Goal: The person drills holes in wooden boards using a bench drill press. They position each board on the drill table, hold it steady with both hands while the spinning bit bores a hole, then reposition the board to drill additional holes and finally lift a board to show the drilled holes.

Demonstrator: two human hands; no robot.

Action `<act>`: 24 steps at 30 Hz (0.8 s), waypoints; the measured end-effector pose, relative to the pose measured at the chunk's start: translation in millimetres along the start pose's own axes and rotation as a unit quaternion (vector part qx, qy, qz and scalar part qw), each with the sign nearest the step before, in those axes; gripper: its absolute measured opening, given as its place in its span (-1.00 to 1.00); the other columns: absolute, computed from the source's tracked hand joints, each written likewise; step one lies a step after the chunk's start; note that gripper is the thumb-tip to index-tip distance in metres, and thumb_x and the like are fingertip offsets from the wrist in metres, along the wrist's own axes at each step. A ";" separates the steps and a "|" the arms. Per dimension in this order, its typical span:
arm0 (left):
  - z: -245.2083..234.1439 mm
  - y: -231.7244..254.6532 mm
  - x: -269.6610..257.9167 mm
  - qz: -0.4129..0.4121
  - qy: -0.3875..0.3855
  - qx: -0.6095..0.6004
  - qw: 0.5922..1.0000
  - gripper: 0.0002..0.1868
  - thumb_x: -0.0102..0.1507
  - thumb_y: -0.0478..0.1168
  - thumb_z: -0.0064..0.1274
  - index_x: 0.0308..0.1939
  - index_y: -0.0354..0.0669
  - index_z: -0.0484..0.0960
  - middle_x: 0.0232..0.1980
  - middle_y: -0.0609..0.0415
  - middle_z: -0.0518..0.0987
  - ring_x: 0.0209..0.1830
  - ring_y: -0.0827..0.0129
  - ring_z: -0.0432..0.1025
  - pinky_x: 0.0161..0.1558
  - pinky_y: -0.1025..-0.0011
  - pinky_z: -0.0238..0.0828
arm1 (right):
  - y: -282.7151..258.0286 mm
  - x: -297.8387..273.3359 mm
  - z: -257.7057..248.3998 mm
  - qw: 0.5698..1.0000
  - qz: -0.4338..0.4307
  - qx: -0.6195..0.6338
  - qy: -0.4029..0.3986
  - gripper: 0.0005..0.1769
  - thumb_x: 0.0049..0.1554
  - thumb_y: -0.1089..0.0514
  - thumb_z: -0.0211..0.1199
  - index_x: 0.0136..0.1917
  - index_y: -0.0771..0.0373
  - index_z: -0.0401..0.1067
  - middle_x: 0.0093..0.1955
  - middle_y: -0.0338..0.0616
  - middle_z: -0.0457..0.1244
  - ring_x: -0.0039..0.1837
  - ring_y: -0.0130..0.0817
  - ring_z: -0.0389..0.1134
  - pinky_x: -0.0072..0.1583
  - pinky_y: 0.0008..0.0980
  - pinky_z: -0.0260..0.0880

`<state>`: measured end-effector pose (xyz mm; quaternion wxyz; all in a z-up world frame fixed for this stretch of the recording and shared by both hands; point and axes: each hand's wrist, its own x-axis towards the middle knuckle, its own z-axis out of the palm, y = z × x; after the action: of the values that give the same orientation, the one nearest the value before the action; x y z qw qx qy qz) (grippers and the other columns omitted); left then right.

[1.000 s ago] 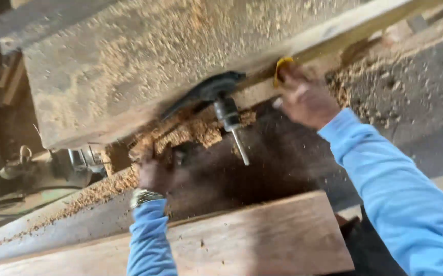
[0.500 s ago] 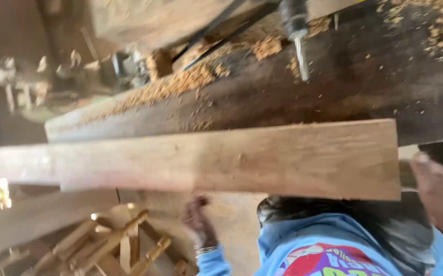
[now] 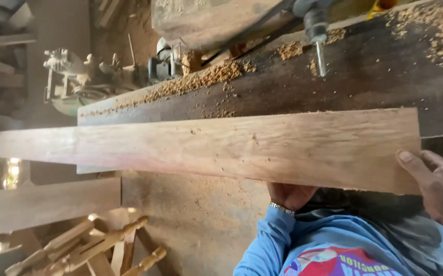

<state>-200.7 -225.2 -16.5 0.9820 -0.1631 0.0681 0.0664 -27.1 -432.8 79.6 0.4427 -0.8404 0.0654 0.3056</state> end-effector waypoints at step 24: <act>41.3 166.3 -116.8 0.333 0.525 0.783 -0.005 -0.29 0.22 0.11 0.09 0.33 -0.26 0.46 0.29 -0.16 0.49 0.31 -0.05 0.32 0.34 -0.02 0.21 | 23.4 29.6 -15.8 0.999 0.050 -0.002 0.010 -0.58 0.39 -0.16 0.23 0.21 0.24 0.45 -0.22 0.11 0.32 -0.48 -0.22 0.06 -0.53 -0.27 -0.09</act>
<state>-336.1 -68.3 -11.4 -0.0651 -0.7576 -0.6219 -0.1873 -5.0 -454.5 52.9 0.4244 -0.8401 0.1111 0.3192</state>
